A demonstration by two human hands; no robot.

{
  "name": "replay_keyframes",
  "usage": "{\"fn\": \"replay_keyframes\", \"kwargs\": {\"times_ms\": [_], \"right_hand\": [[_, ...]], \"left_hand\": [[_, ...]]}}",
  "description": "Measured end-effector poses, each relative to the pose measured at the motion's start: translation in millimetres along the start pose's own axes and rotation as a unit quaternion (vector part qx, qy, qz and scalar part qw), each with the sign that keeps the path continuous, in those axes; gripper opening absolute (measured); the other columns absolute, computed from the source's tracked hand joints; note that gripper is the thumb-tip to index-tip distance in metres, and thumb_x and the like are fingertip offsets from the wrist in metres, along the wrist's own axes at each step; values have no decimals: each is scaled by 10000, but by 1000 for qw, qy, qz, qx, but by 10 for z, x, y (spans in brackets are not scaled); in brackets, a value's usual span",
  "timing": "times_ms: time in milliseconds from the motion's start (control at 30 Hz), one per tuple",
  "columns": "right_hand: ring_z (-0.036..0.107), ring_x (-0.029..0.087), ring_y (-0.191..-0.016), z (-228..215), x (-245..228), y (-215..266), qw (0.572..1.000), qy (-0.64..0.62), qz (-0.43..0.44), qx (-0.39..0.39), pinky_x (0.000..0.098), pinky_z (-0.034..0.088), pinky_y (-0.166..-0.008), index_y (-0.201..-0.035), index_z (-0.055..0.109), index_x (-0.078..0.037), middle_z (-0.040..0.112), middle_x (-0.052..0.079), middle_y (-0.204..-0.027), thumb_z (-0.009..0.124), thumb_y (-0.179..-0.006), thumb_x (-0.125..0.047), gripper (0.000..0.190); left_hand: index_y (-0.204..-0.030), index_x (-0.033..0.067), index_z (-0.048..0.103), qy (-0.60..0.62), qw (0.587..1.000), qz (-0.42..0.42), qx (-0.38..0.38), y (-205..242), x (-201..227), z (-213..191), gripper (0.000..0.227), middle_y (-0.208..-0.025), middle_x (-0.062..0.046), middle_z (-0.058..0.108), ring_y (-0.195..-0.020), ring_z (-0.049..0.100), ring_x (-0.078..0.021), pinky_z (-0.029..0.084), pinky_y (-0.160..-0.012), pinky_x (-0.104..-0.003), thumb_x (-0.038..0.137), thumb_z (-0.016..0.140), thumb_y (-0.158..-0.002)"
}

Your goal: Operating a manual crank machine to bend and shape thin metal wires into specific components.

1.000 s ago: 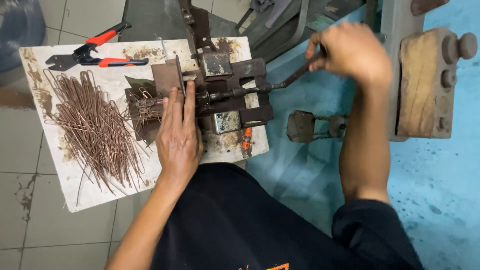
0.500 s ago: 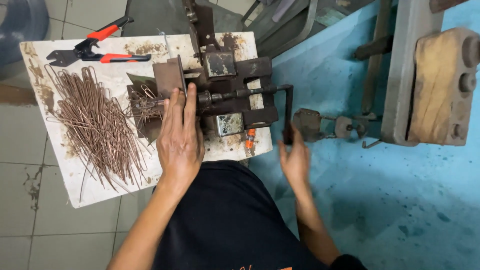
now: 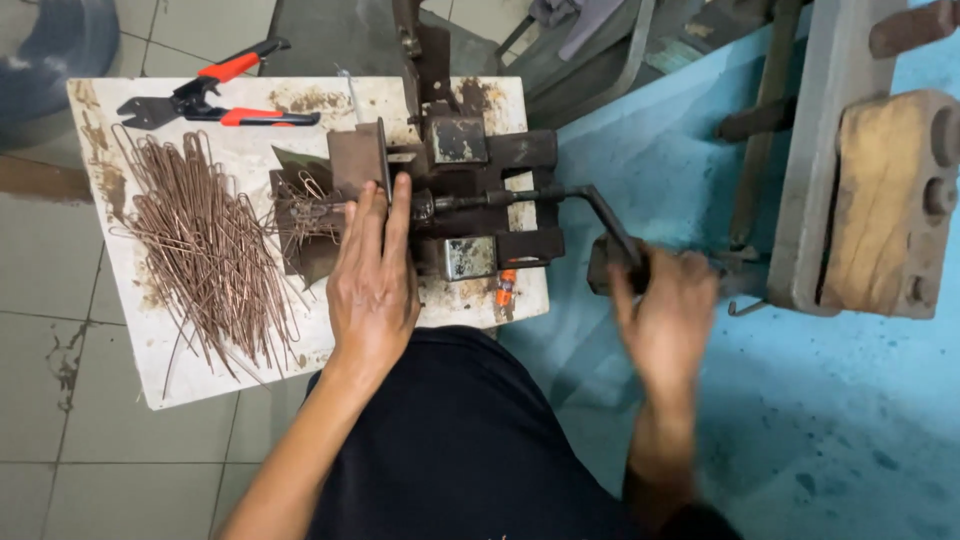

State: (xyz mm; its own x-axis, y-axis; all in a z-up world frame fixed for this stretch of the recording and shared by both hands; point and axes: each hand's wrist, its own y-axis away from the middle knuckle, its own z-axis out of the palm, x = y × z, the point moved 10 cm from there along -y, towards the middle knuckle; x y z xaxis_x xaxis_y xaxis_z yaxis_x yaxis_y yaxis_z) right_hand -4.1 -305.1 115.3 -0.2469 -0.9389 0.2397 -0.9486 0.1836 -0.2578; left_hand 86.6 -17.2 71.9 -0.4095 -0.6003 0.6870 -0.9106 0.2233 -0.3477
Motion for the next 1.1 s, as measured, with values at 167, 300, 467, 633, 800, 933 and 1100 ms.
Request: {"fn": "replay_keyframes", "kwargs": {"times_ms": [167,300,467,633,800,933,1100], "right_hand": [[770,287,-758,-164,-268,-909,971,103,-203,-68,507,353,-1188,-981,726,-136,731,80,-762,772,-930,-258,140],[592,215,-527,92,-483,-1429,904,249,-343,-49,357,396,-810,-807,615,-244,648,-18,-608,615,-1009,-177,213],[718,177,-744,562,-492,-1856,884,250,-372,-133,357,482,-855,-824,673,-319,740,-42,-780,667,-965,-406,166],[662,172,-625,126,-561,-1282,885,274,-369,-75,332,483,-673,-922,625,-263,666,-71,-713,600,-1056,-359,167],[664,225,-490,-198,-511,-366,953,196,-220,-75,388,517,-502,-1139,624,-140,676,13,-626,575,-875,-162,269],[733,462,-674,292,-507,137,970,-28,-84,-224,586,577,-592,-1471,407,46,710,277,-742,647,-956,-288,659],[621,582,-1091,1389,-403,283,891,-419,97,-145,634,555,-879,-1427,438,106,594,394,-1243,674,-902,61,577]], "left_hand": [[-1626,65,327,-30,999,15,-6,9,3,18,934,-1400,-297,574,-1447,455,-444,279,-1242,-501,-247,520,-767],[-1654,135,191,-47,999,16,4,98,-62,80,997,-1597,-287,440,-1497,446,-452,477,-1208,-508,-284,420,-779],[-1660,141,166,-55,998,25,-3,95,-69,83,951,-1572,-291,464,-1466,480,-490,545,-1084,-534,-236,451,-835],[-1648,84,187,-43,998,37,16,67,-11,-27,890,-1534,-280,508,-1481,476,-446,445,-1235,-546,-232,444,-857],[-1623,33,336,-20,1000,12,-12,15,-61,40,879,-1365,-316,579,-1440,455,-462,261,-1249,-496,-239,556,-816],[-1616,44,341,-22,1000,8,-7,2,-8,-11,835,-1376,-296,580,-1445,462,-442,275,-1252,-488,-212,555,-851],[-1622,33,304,-26,999,7,-25,7,-46,23,838,-1371,-294,569,-1441,466,-448,266,-1261,-502,-213,550,-860]]}}
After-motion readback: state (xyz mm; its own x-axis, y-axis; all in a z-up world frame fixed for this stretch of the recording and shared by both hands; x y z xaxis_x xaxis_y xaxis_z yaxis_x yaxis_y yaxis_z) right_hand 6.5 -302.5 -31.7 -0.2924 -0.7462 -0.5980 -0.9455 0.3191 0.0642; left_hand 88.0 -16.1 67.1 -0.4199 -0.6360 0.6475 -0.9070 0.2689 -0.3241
